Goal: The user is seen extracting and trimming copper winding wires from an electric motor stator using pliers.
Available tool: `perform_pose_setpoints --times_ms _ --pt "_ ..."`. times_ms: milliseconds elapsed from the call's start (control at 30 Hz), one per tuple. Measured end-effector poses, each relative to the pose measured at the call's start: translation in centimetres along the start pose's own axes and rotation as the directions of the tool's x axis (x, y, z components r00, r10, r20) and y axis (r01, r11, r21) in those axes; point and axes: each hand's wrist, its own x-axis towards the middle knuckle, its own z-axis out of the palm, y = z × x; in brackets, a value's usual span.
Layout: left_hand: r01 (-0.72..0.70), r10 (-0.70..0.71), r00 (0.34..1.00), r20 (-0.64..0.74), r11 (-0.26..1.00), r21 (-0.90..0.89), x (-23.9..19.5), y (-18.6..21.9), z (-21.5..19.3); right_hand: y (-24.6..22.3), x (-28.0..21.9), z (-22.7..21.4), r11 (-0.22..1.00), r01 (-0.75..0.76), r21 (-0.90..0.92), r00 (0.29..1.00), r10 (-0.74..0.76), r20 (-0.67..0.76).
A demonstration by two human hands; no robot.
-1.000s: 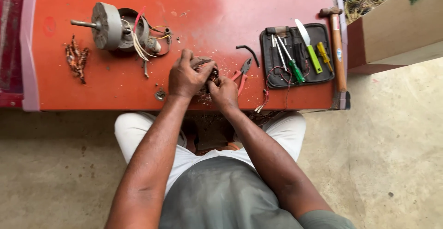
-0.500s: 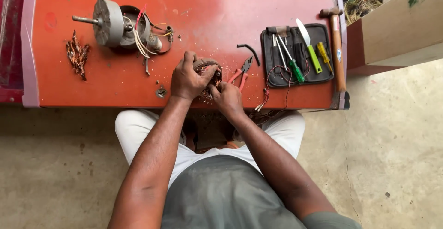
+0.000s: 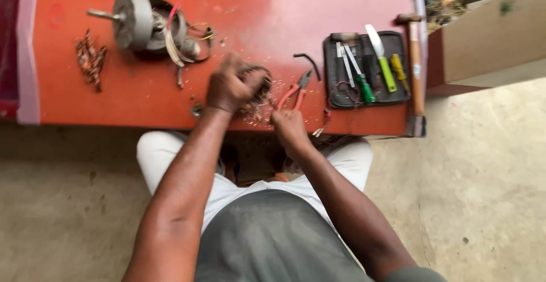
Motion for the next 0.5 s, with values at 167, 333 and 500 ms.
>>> perform_pose_setpoints --times_ms 167,333,500 --pt "0.077 -0.077 0.997 0.002 0.994 -0.081 3.1 -0.5 -0.6 3.7 3.9 -4.1 0.963 0.215 -0.164 0.976 -0.207 0.068" --pt "0.180 -0.191 0.980 -0.057 0.971 -0.159 2.0 -3.4 0.9 -2.3 0.1 -4.2 0.996 0.032 0.078 0.993 -0.041 0.111" --pt "0.472 -0.479 0.878 0.012 0.859 -0.198 0.4 -6.0 2.7 -2.3 0.9 -3.8 0.997 -0.009 0.073 0.967 -0.010 0.255"
